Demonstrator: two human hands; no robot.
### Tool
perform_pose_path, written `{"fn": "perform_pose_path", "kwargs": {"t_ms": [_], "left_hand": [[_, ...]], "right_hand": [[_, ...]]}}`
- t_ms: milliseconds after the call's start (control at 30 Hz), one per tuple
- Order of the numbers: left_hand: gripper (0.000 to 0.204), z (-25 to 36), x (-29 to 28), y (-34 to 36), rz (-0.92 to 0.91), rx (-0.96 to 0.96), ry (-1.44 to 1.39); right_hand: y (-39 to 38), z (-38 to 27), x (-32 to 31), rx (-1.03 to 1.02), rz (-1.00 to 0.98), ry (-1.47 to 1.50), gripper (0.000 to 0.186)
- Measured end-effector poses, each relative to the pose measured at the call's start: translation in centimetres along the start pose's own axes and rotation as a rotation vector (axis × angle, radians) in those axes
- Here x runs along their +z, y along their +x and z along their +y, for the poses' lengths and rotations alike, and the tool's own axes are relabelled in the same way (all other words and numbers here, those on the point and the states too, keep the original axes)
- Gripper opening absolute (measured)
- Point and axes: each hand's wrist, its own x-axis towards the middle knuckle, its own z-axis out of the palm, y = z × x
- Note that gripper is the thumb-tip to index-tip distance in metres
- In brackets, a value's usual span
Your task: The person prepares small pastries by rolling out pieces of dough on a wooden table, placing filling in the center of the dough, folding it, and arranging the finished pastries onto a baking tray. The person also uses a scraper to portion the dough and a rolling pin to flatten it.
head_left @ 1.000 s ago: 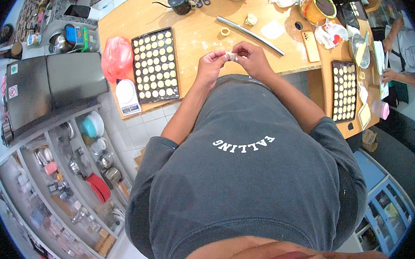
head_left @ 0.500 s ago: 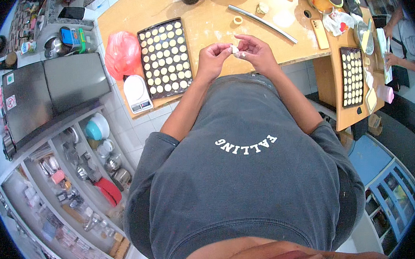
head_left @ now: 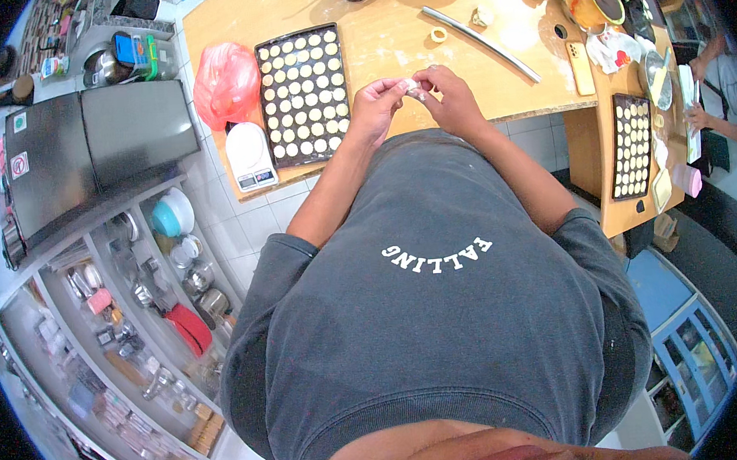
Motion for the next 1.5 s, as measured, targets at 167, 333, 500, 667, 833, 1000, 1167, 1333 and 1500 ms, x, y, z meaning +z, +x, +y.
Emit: {"fn": "perform_pose_path", "kwargs": {"t_ms": [167,333,500,667,833,1000,1167,1333,1500], "left_hand": [[0.033,-1.3,-0.4,-0.1,0.088,0.022,-0.039],[0.053,-3.5,-2.1,0.6,0.116,0.046,0.219],[0.056,-4.4,-3.2,1.9,0.299,-0.131,0.426],[0.055,-5.4,-4.8,1.7,0.365,-0.159,0.545],[0.054,-5.4,-4.4,1.5,0.294,-0.233,0.58],[0.053,-5.7,-6.0,1.8,0.303,-0.23,0.551],[0.052,-5.1,-5.8,1.8,0.366,-0.241,0.558],[0.051,-4.8,-5.8,2.7,0.347,-0.206,0.533],[0.048,-4.6,-6.8,2.5,0.344,-0.158,0.509]], "right_hand": [[-0.7,1.4,1.1,-0.034,-0.036,0.005,0.019],[-1.9,2.5,2.2,0.118,-0.084,0.099,0.019],[-2.4,8.7,3.8,0.494,0.033,0.145,0.02],[-1.5,15.8,3.4,0.522,-0.075,-0.064,0.027],[-1.3,20.7,4.0,0.545,-0.055,-0.316,0.024],[0.0,21.5,3.3,0.744,-0.132,-0.19,0.032],[1.4,21.1,3.2,0.864,0.025,-0.346,0.048],[1.9,22.1,3.2,0.821,-0.141,-0.42,0.053],[1.8,19.0,3.0,0.71,-0.146,-0.465,0.045]]}}
